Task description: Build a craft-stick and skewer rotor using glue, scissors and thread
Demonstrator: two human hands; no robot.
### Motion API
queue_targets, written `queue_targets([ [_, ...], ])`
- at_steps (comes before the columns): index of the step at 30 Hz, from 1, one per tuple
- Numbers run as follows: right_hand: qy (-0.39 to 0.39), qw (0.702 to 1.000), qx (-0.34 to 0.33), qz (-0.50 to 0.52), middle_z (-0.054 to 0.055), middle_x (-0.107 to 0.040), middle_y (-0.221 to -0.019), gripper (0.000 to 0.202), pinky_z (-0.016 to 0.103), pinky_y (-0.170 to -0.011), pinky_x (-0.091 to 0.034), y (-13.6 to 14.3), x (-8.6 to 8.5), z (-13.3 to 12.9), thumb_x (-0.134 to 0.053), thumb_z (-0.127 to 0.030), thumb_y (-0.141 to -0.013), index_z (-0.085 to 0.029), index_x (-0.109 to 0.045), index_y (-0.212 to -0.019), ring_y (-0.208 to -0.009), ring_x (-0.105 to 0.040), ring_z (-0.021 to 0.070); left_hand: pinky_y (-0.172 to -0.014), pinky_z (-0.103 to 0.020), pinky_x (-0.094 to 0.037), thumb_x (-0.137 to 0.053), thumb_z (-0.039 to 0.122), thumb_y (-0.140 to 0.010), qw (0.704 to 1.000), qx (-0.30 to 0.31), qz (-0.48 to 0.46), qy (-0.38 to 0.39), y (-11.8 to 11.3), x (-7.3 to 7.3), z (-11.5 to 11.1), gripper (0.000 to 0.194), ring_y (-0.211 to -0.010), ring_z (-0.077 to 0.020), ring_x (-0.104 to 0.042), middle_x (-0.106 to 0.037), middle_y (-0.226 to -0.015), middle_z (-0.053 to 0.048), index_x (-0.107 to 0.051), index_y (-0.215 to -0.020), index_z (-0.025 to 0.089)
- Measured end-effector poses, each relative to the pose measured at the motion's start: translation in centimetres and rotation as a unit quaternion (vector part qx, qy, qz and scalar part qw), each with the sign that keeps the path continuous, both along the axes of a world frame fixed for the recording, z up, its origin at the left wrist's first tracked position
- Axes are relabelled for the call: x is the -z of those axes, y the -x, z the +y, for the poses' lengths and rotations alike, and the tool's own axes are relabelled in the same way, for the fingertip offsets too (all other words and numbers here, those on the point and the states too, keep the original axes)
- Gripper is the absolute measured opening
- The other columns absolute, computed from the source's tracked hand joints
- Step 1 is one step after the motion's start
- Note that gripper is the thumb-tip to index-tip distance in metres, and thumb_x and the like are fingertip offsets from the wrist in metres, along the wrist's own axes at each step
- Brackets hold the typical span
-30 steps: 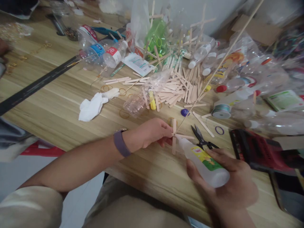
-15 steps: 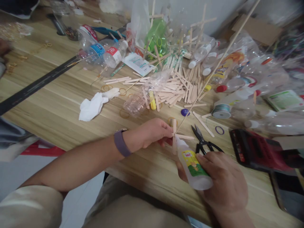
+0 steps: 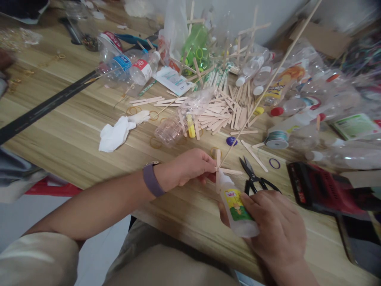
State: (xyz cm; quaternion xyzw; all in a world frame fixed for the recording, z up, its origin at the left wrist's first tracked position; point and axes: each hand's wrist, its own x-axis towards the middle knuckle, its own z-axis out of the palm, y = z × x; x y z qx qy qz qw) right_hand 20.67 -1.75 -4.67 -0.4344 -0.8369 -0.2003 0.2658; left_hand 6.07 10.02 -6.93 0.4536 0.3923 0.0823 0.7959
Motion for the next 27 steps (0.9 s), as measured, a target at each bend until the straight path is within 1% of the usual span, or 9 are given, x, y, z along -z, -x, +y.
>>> queue_targets([
  [4, -0.001, 1.0, -0.017, -0.01, -0.002, -0.055, -0.059, 0.016, 0.027, -0.053, -0.041, 0.1, 0.0, 0.1, -0.065, -0.008, -0.082, -0.017, -0.053, -0.088, -0.055, -0.048, 0.0136, -0.043, -0.017, -0.034, -0.053, 0.004, -0.08, 1.0, 0.001, 0.004, -0.001, 0.0, -0.2, 0.1, 0.023, -0.058, -0.0089, -0.059, -0.062, -0.062, -0.001, -0.064, -0.061, 0.011],
  [7, -0.002, 1.0, -0.017, -0.013, -0.002, -0.054, -0.058, 0.013, 0.028, -0.052, -0.041, 0.0, 0.2, 0.0, -0.065, -0.012, -0.083, -0.017, -0.054, -0.087, -0.053, -0.047, 0.0138, -0.043, -0.017, -0.034, -0.053, 0.004, -0.08, 1.0, -0.001, 0.005, -0.003, 0.0, -0.2, 0.1, 0.023, -0.058, -0.0089, -0.058, -0.062, -0.062, -0.001, -0.064, -0.061, 0.011],
  [10, 0.023, 0.999, 0.028, -0.008, -0.002, -0.052, -0.057, 0.01, 0.027, -0.051, -0.04, -0.7, 0.4, -0.5, -0.064, -0.023, -0.085, -0.019, -0.056, -0.082, -0.053, -0.051, 0.0144, -0.044, -0.017, -0.035, -0.053, 0.004, -0.08, 1.0, 0.001, 0.004, -0.003, 0.0, -0.3, 0.1, 0.023, -0.057, -0.0092, -0.058, -0.062, -0.061, -0.001, -0.064, -0.06, 0.011],
  [13, 0.068, 0.993, 0.095, 0.017, 0.0, -0.055, -0.059, 0.017, 0.028, -0.049, -0.041, -1.4, 0.3, -1.2, -0.064, -0.035, -0.084, -0.02, -0.057, -0.082, -0.053, -0.053, 0.016, -0.044, -0.018, -0.037, -0.053, 0.004, -0.079, 1.0, 0.003, 0.002, -0.002, 0.0, -0.3, 0.1, 0.024, -0.054, -0.0091, -0.057, -0.063, -0.059, -0.001, -0.065, -0.059, 0.011],
  [16, 0.077, 0.984, 0.145, 0.064, -0.001, -0.052, -0.056, 0.022, 0.028, -0.045, -0.041, -1.7, -0.1, -1.6, -0.061, -0.043, -0.083, -0.022, -0.055, -0.077, -0.049, -0.052, 0.0166, -0.044, -0.018, -0.037, -0.052, 0.003, -0.079, 1.0, 0.002, 0.003, -0.003, 0.0, -0.2, 0.1, 0.025, -0.05, -0.0078, -0.054, -0.062, -0.057, 0.0, -0.065, -0.059, 0.011],
  [18, 0.072, 0.984, 0.145, 0.073, -0.002, -0.048, -0.052, 0.025, 0.028, -0.043, -0.04, -1.4, -0.4, -1.6, -0.058, -0.044, -0.085, -0.023, -0.053, -0.072, -0.045, -0.051, 0.0164, -0.044, -0.018, -0.036, -0.052, 0.003, -0.079, 1.0, 0.003, 0.003, -0.004, -0.1, -0.2, 0.1, 0.025, -0.049, -0.0075, -0.053, -0.061, -0.056, 0.0, -0.065, -0.059, 0.012],
  [20, 0.072, 0.986, 0.135, 0.069, -0.002, -0.05, -0.053, 0.023, 0.028, -0.044, -0.041, -1.2, -0.5, -1.5, -0.058, -0.042, -0.086, -0.023, -0.054, -0.073, -0.046, -0.051, 0.0164, -0.044, -0.018, -0.036, -0.052, 0.003, -0.079, 1.0, 0.004, 0.002, -0.005, -0.1, -0.2, 0.1, 0.025, -0.052, -0.0082, -0.055, -0.062, -0.058, 0.0, -0.065, -0.06, 0.012],
  [25, 0.09, 0.987, 0.133, 0.02, 0.0, -0.054, -0.055, 0.021, 0.029, -0.046, -0.041, -1.2, 0.3, -1.4, -0.06, -0.041, -0.084, -0.022, -0.059, -0.076, -0.049, -0.052, 0.0176, -0.046, -0.02, -0.037, -0.054, 0.005, -0.076, 1.0, 0.001, 0.004, -0.007, -0.1, -0.1, 0.1, 0.021, -0.058, -0.0111, -0.059, -0.064, -0.062, -0.002, -0.066, -0.061, 0.011],
  [27, 0.093, 0.987, 0.125, 0.03, 0.0, -0.053, -0.055, 0.02, 0.029, -0.047, -0.041, -1.3, 0.5, -1.5, -0.06, -0.04, -0.084, -0.022, -0.058, -0.076, -0.049, -0.051, 0.0173, -0.047, -0.02, -0.038, -0.054, 0.005, -0.077, 1.0, 0.002, 0.003, -0.005, -0.1, -0.1, 0.1, 0.021, -0.058, -0.0113, -0.059, -0.065, -0.062, -0.002, -0.066, -0.061, 0.012],
])
